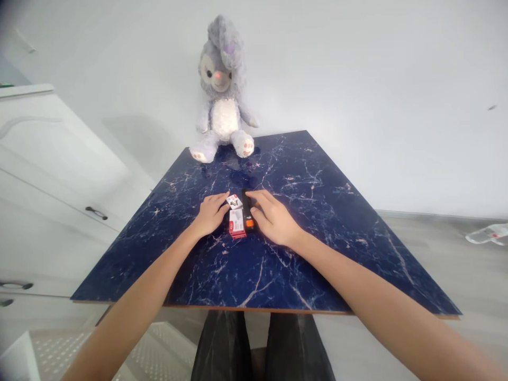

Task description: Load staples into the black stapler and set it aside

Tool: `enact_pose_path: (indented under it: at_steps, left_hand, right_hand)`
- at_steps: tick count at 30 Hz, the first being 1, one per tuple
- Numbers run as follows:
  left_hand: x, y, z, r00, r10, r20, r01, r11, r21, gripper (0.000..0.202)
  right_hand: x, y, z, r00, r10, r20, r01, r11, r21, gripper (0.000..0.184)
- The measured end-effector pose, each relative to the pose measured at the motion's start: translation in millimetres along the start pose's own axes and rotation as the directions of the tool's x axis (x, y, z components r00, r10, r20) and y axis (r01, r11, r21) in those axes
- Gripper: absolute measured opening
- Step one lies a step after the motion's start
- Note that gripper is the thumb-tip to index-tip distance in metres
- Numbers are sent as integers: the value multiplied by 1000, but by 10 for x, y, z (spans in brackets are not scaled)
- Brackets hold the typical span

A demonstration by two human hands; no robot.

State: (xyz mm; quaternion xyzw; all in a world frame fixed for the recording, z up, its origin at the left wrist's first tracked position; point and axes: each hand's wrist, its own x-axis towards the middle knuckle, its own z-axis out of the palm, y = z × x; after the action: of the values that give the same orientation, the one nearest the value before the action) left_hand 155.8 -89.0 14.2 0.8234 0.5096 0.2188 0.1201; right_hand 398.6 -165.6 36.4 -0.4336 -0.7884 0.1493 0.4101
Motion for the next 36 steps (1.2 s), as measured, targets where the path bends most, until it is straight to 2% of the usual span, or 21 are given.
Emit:
enact_pose_path:
  at_steps: [4, 6, 9, 13, 15, 17, 19, 21, 25, 32, 36]
  left_hand:
    - [-18, 117, -27, 995, 16, -98, -25, 996, -90, 45]
    - [-17, 160, -35, 993, 33, -113, -48, 990, -133, 40]
    - [-11, 173, -61, 996, 62, -68, -75, 976, -204, 35]
    - [-38, 85, -225, 995, 75, 66, -53, 958, -283, 44]
    - [-84, 29, -342, 975, 114, 190, -52, 952, -302, 61]
    - [-145, 14, -425, 933, 176, 314, -80, 952, -297, 96]
    - [-203, 58, -445, 912, 201, 357, -106, 958, -267, 123]
    - [-241, 139, -409, 921, 191, 339, -115, 966, -231, 133]
    - [-250, 236, -313, 937, 179, 300, -120, 971, -205, 134]
    - [-224, 160, -267, 946, 197, 259, -147, 969, -200, 133]
    - [-229, 145, -224, 950, 206, 234, -155, 964, -218, 133]
  right_hand:
    - [-6, -2, 6, 1000, 12, 20, -12, 1000, -4, 41]
    - [-10, -8, -1, 999, -8, 40, 8, 1000, -7, 45]
    - [-12, -17, -16, 994, -71, 79, 71, 997, 4, 56]
    - [-13, -26, -33, 987, -94, 127, 91, 995, 31, 67]
    - [-19, -24, -40, 986, -65, 154, 60, 998, 36, 73]
    - [-28, -10, -43, 982, -27, 189, 17, 998, 55, 79]
    - [-37, 17, -34, 977, 4, 211, -24, 996, 91, 87]
    - [-43, 51, -11, 976, 30, 218, -61, 988, 139, 92]
    - [-48, 82, 38, 975, 75, 210, -128, 960, 250, 91]
    - [-64, 35, 72, 984, 83, 158, -127, 948, 293, 81]
    - [-91, 85, 130, 979, 133, 154, -182, 913, 366, 80]
